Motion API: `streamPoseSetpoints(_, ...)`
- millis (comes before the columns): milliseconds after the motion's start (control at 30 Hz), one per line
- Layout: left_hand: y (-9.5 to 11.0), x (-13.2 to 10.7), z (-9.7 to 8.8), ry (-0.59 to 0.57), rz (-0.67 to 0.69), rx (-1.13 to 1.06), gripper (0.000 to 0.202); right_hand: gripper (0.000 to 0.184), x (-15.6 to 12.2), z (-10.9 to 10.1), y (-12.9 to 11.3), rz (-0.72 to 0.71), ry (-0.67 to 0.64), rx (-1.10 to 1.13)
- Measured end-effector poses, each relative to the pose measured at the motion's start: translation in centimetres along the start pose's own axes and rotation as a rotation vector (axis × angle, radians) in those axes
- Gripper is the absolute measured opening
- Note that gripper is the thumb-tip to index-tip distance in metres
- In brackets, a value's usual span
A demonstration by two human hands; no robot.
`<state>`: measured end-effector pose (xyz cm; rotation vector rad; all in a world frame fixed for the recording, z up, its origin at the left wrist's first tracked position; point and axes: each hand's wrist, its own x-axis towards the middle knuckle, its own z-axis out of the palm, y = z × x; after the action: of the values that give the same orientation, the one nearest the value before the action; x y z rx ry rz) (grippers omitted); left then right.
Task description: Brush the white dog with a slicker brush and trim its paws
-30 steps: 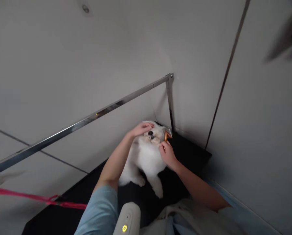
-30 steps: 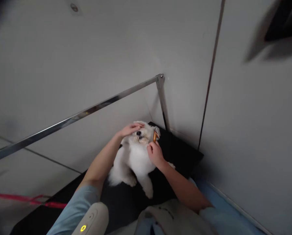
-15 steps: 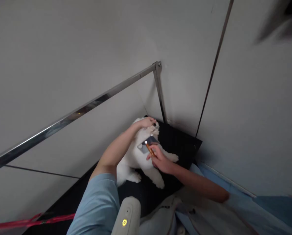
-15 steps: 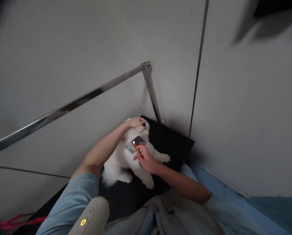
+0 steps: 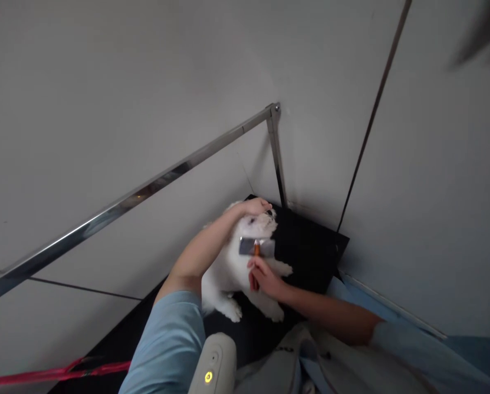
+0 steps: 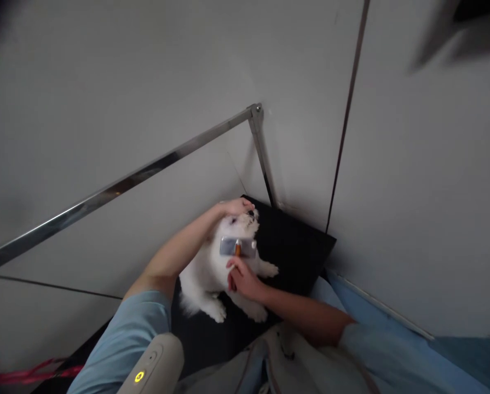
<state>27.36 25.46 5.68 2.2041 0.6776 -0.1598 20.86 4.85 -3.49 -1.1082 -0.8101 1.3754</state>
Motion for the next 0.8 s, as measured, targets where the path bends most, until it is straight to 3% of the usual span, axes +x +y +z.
streamPoseSetpoints(100,-0.2,0.1,0.9,0.021,-0.027,-0.008,0.041,0.012,-0.7,0.3,0.2,0.121,-0.142,-0.047)
streamPoseSetpoints(267,-0.7,-0.3,1.3,0.085,-0.043,-0.090,0.046,0.017,-0.6,-0.3,-0.4,-0.166,-0.083,-0.267)
streamPoseSetpoints(433,-2.0,-1.7,0.4,0.167,-0.053,-0.164,0.049,0.021,-2.8,0.6,0.7,0.191,-0.247,-0.147)
streamPoseSetpoints(467,-2.1,-2.0,0.4,0.176,-0.058,-0.183,0.048,0.023,-2.9,0.7,0.3,0.201,-0.279,-0.117)
streamPoseSetpoints(533,-2.0,-2.6,0.3,0.204,-0.074,-0.196,0.047,0.033,-2.3,0.7,-0.6,0.080,-0.262,-0.074)
streamPoseSetpoints(600,-1.7,-3.1,0.4,0.231,-0.085,-0.199,0.046,0.050,-1.4,0.4,-0.8,-0.049,-0.118,-0.037)
streamPoseSetpoints(667,-1.5,-3.5,0.4,0.260,-0.086,-0.211,0.045,0.061,-1.3,0.1,0.4,-0.010,-0.058,-0.032)
streamPoseSetpoints(733,-1.8,-3.7,0.4,0.293,-0.083,-0.233,0.046,0.065,-2.3,-0.2,2.5,0.114,-0.083,-0.052)
streamPoseSetpoints(800,-2.4,-3.9,0.4,0.312,-0.074,-0.249,0.046,0.054,-3.4,-0.4,3.8,0.187,-0.121,-0.071)
